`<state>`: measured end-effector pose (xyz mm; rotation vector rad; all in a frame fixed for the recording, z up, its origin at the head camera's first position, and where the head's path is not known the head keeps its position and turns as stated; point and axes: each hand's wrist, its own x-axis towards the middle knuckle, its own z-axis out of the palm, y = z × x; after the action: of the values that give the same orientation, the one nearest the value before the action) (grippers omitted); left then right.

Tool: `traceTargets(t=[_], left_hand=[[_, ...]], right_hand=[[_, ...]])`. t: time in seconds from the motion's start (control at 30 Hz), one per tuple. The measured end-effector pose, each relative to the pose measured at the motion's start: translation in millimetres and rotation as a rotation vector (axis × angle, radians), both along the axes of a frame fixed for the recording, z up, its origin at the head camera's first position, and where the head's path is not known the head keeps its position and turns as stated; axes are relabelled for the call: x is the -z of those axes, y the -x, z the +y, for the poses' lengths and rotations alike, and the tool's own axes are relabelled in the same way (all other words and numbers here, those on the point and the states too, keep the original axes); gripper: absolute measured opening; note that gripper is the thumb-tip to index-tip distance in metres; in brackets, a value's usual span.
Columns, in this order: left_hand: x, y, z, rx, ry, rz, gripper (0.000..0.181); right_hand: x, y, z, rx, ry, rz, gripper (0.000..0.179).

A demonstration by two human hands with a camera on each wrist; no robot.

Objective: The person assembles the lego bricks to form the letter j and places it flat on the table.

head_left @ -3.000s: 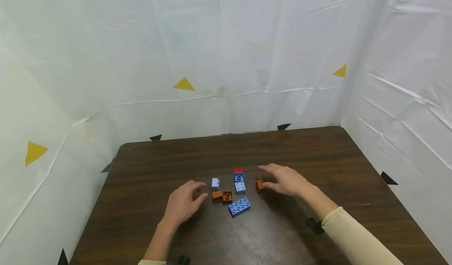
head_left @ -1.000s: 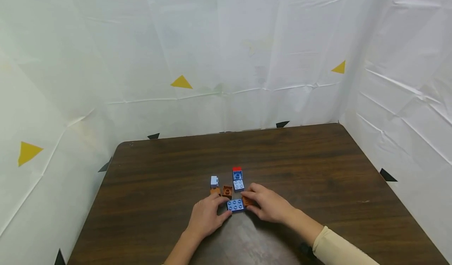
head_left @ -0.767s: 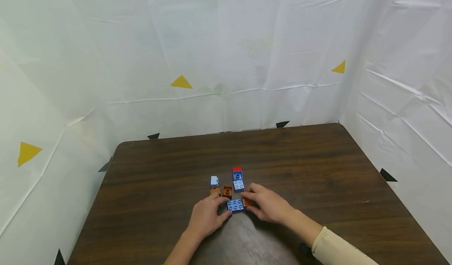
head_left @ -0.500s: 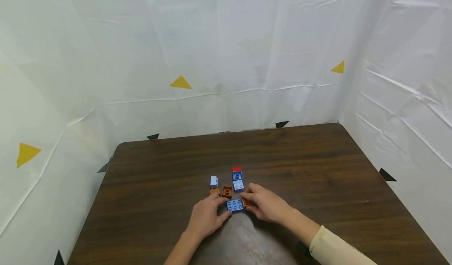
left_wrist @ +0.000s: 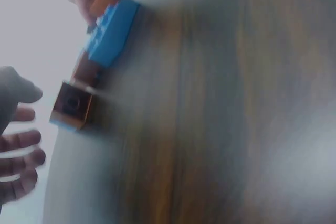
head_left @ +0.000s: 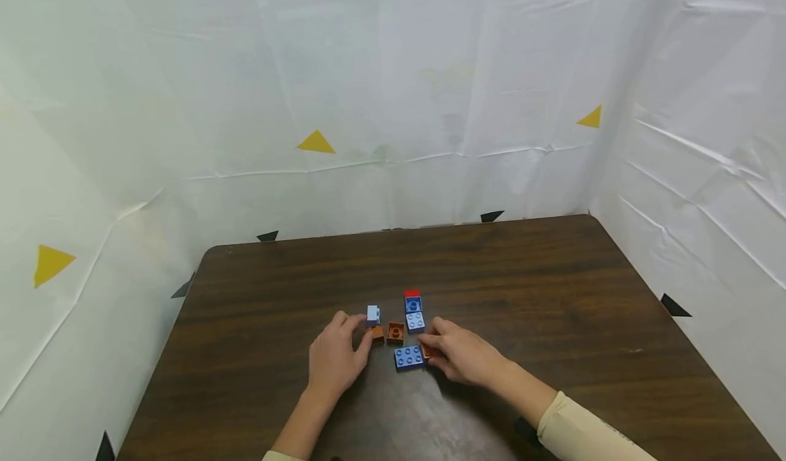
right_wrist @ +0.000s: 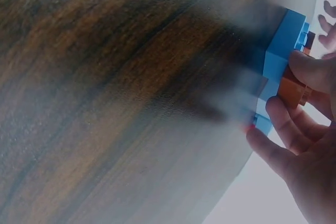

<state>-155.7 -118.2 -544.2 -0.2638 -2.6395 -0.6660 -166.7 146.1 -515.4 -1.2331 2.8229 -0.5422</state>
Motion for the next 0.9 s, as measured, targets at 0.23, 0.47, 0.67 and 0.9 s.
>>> traceTargets(t=[0.23,0.47,0.67,0.9], left_hand=[[2.8,13.7,-11.3,-0.004,0.069,-0.196,0.031],[3.4,14.6,-10.6,0.030,0.047,-0.329,0.029],[4.0,11.2,-9.8,0.065,-0.002,-0.339,0.030],[6.5,9.0,-12.9,0.117,-0.032,-0.331,0.027]], right_hand=[[-1.9,-0.5,0.5,0.011,-0.016,-0.005,0.042],[-3.5,-1.2,-0.1,0.012,-0.014,-0.017,0.041],[-2.7,-1.1,0.1,0.008,-0.014,-0.020,0.040],[-2.7,-0.3,-0.7,0.007,-0.019,-0.013,0.040]])
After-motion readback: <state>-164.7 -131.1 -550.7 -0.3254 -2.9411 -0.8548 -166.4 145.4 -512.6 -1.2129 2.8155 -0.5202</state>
